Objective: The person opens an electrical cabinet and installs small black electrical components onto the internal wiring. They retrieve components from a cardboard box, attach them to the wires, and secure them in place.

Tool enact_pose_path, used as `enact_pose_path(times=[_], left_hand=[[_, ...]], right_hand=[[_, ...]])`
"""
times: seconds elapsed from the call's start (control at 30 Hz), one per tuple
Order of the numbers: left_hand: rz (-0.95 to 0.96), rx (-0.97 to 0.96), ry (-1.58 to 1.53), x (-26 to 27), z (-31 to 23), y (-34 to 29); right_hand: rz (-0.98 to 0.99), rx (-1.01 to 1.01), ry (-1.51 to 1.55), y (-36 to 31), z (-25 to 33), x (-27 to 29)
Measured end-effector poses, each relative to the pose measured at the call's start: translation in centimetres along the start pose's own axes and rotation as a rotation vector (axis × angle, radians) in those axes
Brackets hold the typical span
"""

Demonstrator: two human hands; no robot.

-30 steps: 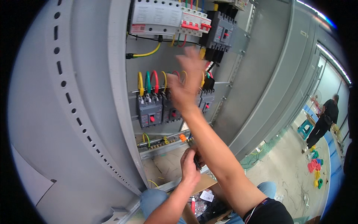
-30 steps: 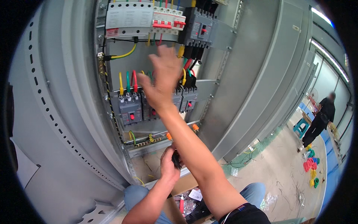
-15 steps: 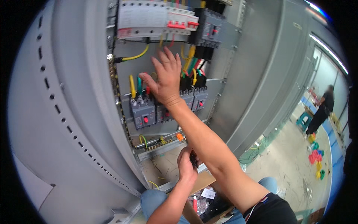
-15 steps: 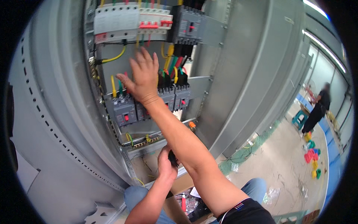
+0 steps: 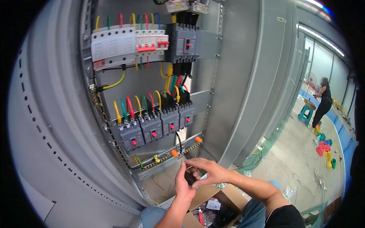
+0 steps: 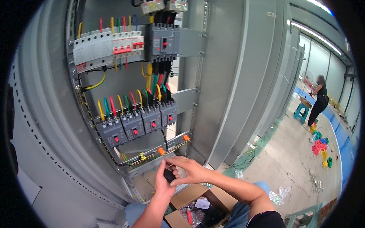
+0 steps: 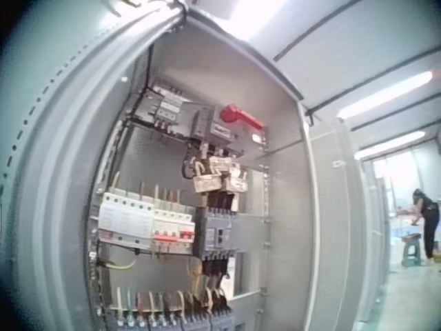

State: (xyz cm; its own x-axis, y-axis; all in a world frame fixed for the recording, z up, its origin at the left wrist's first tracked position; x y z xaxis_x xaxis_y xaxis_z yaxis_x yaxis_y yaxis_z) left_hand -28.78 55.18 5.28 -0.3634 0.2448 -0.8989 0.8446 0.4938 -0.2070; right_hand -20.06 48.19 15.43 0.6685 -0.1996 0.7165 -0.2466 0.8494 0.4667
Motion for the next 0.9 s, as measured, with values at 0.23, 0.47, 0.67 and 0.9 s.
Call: enact_pose_path(times=[0.23, 0.47, 0.67, 0.9], left_hand=[[0.015, 0.118, 0.104, 0.7, 5.5, 0.6], [0.001, 0.167, 0.119, 0.5, 7.1, 0.6], [-0.014, 0.152, 0.225, 0.9, 7.2, 0.7], [0.031, 0.2, 0.204, 0.7, 6.3, 0.5]], right_hand=[[-0.006, -0.026, 0.091, -6.6, -1.7, -0.2], [-0.047, -0.103, 0.224, -8.7, -2.7, 0.3], [-0.054, -0.198, 0.253, -9.4, -3.3, -0.7], [-0.121, -0.306, 0.502, -9.0, -4.2, -1.0]])
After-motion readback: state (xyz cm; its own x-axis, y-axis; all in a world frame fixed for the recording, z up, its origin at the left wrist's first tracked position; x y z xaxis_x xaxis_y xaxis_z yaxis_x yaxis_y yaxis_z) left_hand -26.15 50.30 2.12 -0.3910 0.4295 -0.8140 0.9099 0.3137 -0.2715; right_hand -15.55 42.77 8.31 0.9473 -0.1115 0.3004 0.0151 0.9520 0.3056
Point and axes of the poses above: each hand's wrist, its own y-axis towards the middle knuckle, its own x-axis out of the back of the hand, z = x × y, the point moved 5 cm from there along y, towards the middle knuckle, and after that the axes turned 9 degrees about x, right-handed, at the moved point
